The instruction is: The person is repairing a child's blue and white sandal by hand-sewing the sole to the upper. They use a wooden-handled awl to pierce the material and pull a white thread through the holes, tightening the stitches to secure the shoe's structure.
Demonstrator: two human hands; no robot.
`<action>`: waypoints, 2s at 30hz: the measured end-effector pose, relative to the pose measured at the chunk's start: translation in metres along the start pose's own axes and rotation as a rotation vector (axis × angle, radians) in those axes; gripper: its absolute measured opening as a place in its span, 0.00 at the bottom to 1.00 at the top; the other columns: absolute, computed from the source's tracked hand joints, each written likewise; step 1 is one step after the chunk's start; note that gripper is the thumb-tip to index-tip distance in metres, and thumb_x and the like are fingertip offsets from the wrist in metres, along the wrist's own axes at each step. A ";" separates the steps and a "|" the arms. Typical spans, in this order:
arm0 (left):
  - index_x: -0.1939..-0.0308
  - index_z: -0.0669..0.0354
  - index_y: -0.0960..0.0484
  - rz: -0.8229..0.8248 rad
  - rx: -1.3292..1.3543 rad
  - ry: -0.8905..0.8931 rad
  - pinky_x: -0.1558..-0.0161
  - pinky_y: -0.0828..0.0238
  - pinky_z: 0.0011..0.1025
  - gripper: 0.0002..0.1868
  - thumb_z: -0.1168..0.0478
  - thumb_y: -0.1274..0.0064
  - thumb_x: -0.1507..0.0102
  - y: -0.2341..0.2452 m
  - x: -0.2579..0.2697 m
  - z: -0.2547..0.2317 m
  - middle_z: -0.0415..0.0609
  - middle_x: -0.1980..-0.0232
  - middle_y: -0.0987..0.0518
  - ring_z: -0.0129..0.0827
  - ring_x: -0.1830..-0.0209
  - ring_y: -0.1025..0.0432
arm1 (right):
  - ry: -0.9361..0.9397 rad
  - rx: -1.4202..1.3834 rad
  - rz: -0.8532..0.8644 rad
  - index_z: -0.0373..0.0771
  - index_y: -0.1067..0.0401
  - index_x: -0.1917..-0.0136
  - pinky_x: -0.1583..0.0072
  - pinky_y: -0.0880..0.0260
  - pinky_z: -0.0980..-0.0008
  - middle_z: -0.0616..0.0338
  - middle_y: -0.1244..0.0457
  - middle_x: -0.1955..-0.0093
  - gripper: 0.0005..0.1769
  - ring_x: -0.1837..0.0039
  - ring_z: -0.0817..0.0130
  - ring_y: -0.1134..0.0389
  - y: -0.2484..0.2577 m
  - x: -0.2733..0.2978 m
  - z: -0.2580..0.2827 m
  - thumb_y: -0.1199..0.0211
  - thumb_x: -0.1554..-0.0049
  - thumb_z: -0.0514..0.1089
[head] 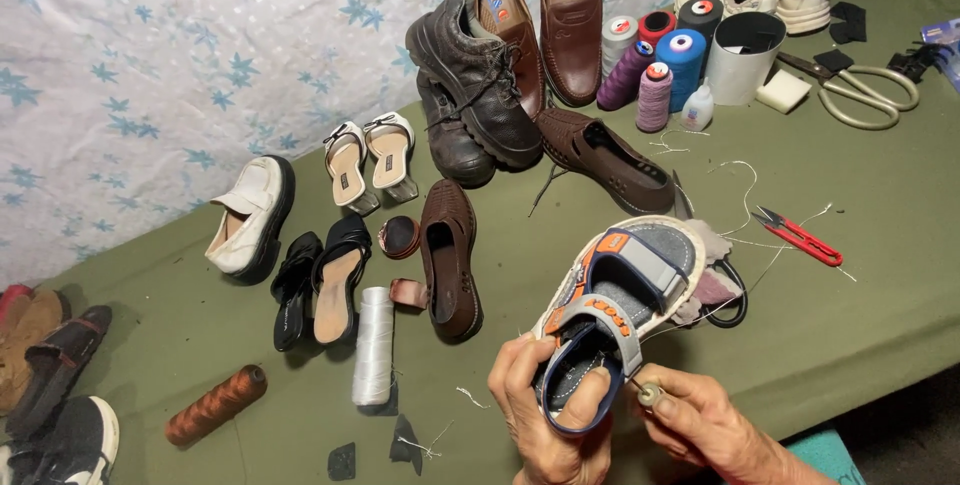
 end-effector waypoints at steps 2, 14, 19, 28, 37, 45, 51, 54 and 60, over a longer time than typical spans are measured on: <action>0.59 0.49 0.17 0.002 0.008 -0.008 0.50 0.26 0.50 0.09 0.65 0.51 0.38 -0.001 0.003 0.001 0.64 0.48 0.30 0.56 0.50 0.32 | 0.179 0.318 -0.019 0.31 0.28 0.54 0.69 0.51 0.71 0.63 0.48 0.74 0.20 0.72 0.73 0.52 0.004 -0.001 0.007 0.45 0.35 0.52; 0.58 0.49 0.18 0.048 -0.025 0.014 0.51 0.24 0.48 0.08 0.66 0.52 0.36 0.002 0.001 -0.002 0.63 0.48 0.31 0.57 0.48 0.33 | -0.178 -0.300 -0.041 0.21 0.30 0.55 0.78 0.60 0.74 0.56 0.53 0.80 0.21 0.80 0.74 0.58 0.007 0.005 -0.030 0.38 0.37 0.47; 0.55 0.51 0.18 0.117 -0.036 -0.021 0.50 0.23 0.51 0.12 0.66 0.55 0.38 -0.001 0.009 0.003 0.64 0.47 0.31 0.59 0.48 0.34 | 0.162 0.153 0.008 0.24 0.29 0.49 0.70 0.54 0.70 0.64 0.54 0.72 0.18 0.72 0.73 0.55 0.012 0.000 -0.016 0.43 0.35 0.46; 0.55 0.50 0.19 0.107 -0.040 -0.015 0.49 0.23 0.50 0.11 0.65 0.57 0.36 -0.004 0.017 0.009 0.64 0.48 0.30 0.59 0.49 0.34 | 0.147 0.616 -0.091 0.37 0.26 0.51 0.69 0.47 0.71 0.67 0.48 0.74 0.18 0.71 0.72 0.51 0.018 0.001 -0.010 0.45 0.37 0.54; 0.57 0.50 0.18 0.045 0.024 0.039 0.44 0.26 0.51 0.11 0.69 0.45 0.41 -0.007 0.027 0.032 0.64 0.43 0.30 0.58 0.45 0.33 | 0.159 0.841 -0.113 0.44 0.26 0.45 0.64 0.43 0.71 0.69 0.48 0.71 0.17 0.69 0.70 0.50 0.011 -0.006 -0.005 0.47 0.37 0.54; 0.52 0.58 0.18 0.072 -0.034 0.171 0.36 0.32 0.52 0.11 0.64 0.38 0.39 0.014 0.039 0.074 0.63 0.38 0.33 0.58 0.38 0.35 | 0.371 1.170 -0.248 0.38 0.29 0.36 0.44 0.31 0.66 0.56 0.34 0.46 0.20 0.48 0.62 0.32 0.027 -0.021 0.035 0.47 0.36 0.49; 0.50 0.64 0.20 0.078 0.012 0.344 0.63 0.19 0.28 0.16 0.73 0.36 0.41 0.028 0.048 0.115 0.67 0.36 0.34 0.55 0.38 0.33 | 0.646 1.888 -0.146 0.45 0.28 0.48 0.37 0.38 0.48 0.53 0.36 0.41 0.07 0.33 0.47 0.37 0.037 -0.037 0.030 0.38 0.42 0.42; 0.50 0.64 0.19 0.094 0.113 0.419 0.51 0.25 0.33 0.16 0.71 0.37 0.41 0.016 0.056 0.131 0.64 0.36 0.33 0.51 0.37 0.32 | 0.698 2.046 -0.077 0.41 0.30 0.57 0.34 0.39 0.42 0.49 0.35 0.42 0.03 0.31 0.45 0.37 0.041 -0.046 0.008 0.42 0.43 0.35; 0.49 0.62 0.20 0.217 0.158 0.363 0.37 0.34 0.45 0.14 0.67 0.38 0.38 -0.027 0.064 0.138 0.63 0.36 0.32 0.53 0.37 0.36 | 0.377 1.834 -0.001 0.43 0.33 0.58 0.44 0.37 0.47 0.55 0.36 0.55 0.04 0.44 0.53 0.38 0.078 -0.046 0.019 0.46 0.39 0.40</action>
Point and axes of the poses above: each hand's wrist, its own x-axis away from the middle knuckle, its own y-axis out of the back of the hand, z = x × y, the point moved 6 cm from there along -x, towards the middle knuckle
